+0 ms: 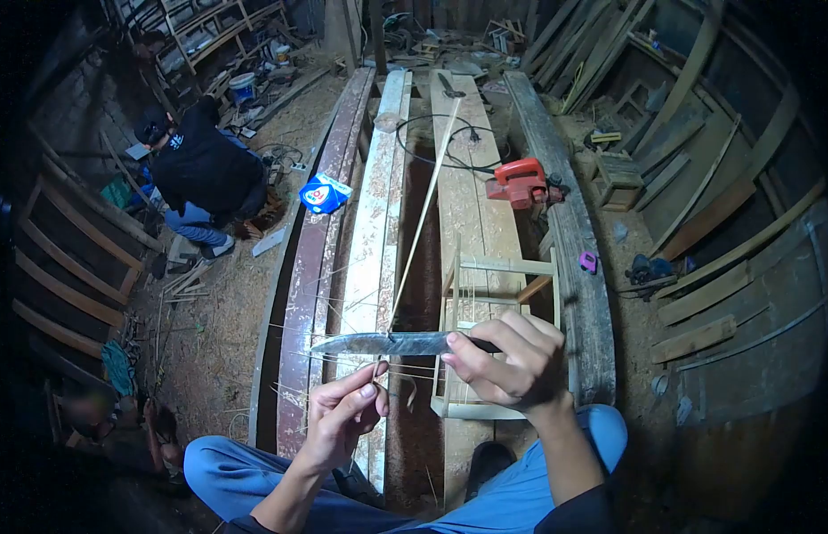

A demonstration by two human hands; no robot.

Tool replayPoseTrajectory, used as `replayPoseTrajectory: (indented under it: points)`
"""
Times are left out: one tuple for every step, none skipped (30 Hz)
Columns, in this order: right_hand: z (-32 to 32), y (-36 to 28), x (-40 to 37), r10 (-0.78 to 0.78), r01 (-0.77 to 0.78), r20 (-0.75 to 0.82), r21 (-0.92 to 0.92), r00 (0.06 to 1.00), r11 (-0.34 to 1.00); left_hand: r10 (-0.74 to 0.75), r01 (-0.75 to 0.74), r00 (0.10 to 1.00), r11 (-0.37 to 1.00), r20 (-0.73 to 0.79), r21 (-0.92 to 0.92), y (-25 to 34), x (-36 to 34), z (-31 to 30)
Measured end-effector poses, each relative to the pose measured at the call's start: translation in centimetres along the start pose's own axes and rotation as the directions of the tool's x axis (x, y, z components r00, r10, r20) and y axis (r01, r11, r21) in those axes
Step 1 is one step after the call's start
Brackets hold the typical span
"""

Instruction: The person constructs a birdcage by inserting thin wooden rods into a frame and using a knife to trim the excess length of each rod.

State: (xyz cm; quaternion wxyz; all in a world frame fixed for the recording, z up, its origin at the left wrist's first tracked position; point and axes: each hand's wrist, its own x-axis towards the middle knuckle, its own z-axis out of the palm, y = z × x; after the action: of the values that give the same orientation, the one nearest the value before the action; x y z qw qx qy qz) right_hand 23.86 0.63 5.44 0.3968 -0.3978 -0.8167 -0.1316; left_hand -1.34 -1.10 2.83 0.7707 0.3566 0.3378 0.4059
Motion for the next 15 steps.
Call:
replayPoseTrajectory:
  points:
    - [-0.1,0.1,0.0,0.007,-0.007,-0.002,-0.009,1.0,1.0,-0.009,0.01,1.0,1.0,-0.003,0.014,0.0,0.0,0.0]
    - [-0.1,0.1,0.0,0.006,-0.006,-0.003,-0.007,1.0,1.0,-0.009,0.009,1.0,1.0,-0.005,0.015,-0.1,0.0,-0.1]
    - [-0.1,0.3,0.1,0.005,-0.005,-0.005,-0.023,1.0,1.0,0.0,0.0,1.0,1.0,-0.008,0.016,-0.2,0.1,-0.2]
    - [-0.2,0.4,0.0,0.005,-0.005,-0.006,-0.04,1.0,0.999,0.007,-0.007,1.0,1.0,-0.011,0.016,-0.3,0.1,-0.3]
    - [-0.4,0.4,0.1,0.005,-0.005,-0.005,-0.042,1.0,0.999,0.007,-0.007,1.0,1.0,-0.009,0.015,-0.3,0.1,-0.2]
    - [-0.6,0.4,0.1,0.008,-0.008,-0.008,-0.044,1.0,0.999,0.013,-0.013,1.0,1.0,0.002,0.024,-0.3,0.1,-0.2]
    - [-0.6,0.5,0.2,0.009,-0.009,-0.013,-0.043,1.0,0.999,0.021,-0.022,1.0,0.999,0.01,0.033,-0.2,0.1,-0.3]
    - [-0.6,0.6,0.2,0.007,-0.007,-0.014,-0.038,1.0,0.999,0.024,-0.024,1.0,0.999,0.005,0.034,-0.2,0.1,-0.4]
    - [-0.7,0.8,0.1,0.01,-0.012,-0.02,-0.058,1.0,0.998,0.023,-0.023,1.0,1.0,0.003,0.021,-0.2,0.1,-0.5]
    - [-0.8,1.0,-0.1,0.015,-0.016,-0.023,-0.081,1.0,0.997,0.02,-0.02,1.0,1.0,0.003,0.006,-0.2,0.1,-0.6]
    - [-1.1,1.4,-0.2,0.015,-0.017,-0.02,-0.083,1.0,0.996,0.019,-0.019,1.0,1.0,0.004,0.003,-0.1,0.1,-0.4]
    - [-1.3,1.9,-0.3,0.03,-0.035,-0.044,-0.108,0.999,0.993,0.014,-0.012,0.999,0.999,-0.03,0.043,0.2,0.0,-0.2]
    - [-1.4,2.2,-0.3,0.044,-0.053,-0.07,-0.132,0.997,0.99,0.011,-0.006,0.998,0.997,-0.066,0.083,0.5,0.0,-0.1]
    - [-1.4,2.2,-0.3,0.042,-0.048,-0.063,-0.106,0.997,0.993,0.002,0.004,0.998,0.996,-0.068,0.093,0.3,0.0,-0.3]
    - [-1.3,1.9,-0.2,0.038,-0.045,-0.064,-0.105,0.997,0.993,0.006,0.0,0.998,0.996,-0.069,0.094,-0.1,0.2,-0.5]
